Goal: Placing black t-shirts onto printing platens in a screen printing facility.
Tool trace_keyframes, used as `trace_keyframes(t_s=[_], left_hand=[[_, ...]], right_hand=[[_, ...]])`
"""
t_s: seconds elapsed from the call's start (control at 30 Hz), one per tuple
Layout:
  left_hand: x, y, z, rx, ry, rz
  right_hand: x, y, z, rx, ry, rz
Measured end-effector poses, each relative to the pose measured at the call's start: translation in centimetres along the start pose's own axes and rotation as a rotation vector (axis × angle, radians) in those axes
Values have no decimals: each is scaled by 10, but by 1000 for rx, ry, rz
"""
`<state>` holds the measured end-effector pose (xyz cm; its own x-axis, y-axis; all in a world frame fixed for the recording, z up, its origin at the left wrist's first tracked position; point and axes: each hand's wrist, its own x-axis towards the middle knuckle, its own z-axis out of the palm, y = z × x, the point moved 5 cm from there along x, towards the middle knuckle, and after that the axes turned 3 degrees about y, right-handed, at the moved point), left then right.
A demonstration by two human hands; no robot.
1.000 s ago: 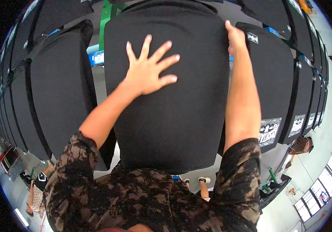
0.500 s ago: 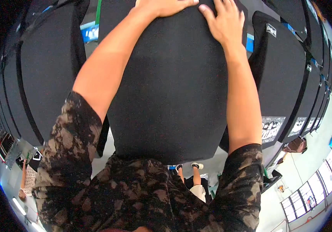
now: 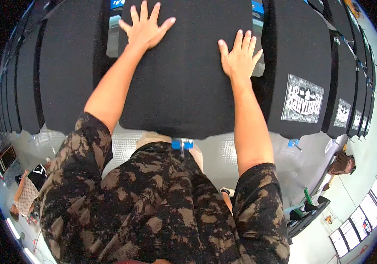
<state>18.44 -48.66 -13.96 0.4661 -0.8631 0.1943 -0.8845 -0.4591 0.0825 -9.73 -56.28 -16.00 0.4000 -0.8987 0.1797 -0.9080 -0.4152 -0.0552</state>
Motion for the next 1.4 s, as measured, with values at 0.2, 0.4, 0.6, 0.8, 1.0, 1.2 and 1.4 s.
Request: trace_keyframes(t_s=[0.2, 0.4, 0.6, 0.8, 1.0, 1.2, 1.4], left_hand=[[-211, -4, -40, -4, -81, 11], [-346, -4, -73, -150, -189, 25], [-365, -49, -66, -735, -228, -581], [-354, -33, -21, -1707, -409, -1018], [-360, -41, -36, -1149, -483, -975], [-304, -18, -118, -242, -471, -320], [-243, 49, -101, -747, -548, 370]], right_hand=[[-156, -2, -41, 64, 37, -128], [-286, -7, -75, 190, -124, -315], [-263, -20, -90, 410, -19, -302], [-240, -70, -79, 455, -234, -589], [-266, -61, -77, 484, -69, -651], [-245, -77, -83, 579, -191, -631], [-177, -64, -57, 791, -881, -58]])
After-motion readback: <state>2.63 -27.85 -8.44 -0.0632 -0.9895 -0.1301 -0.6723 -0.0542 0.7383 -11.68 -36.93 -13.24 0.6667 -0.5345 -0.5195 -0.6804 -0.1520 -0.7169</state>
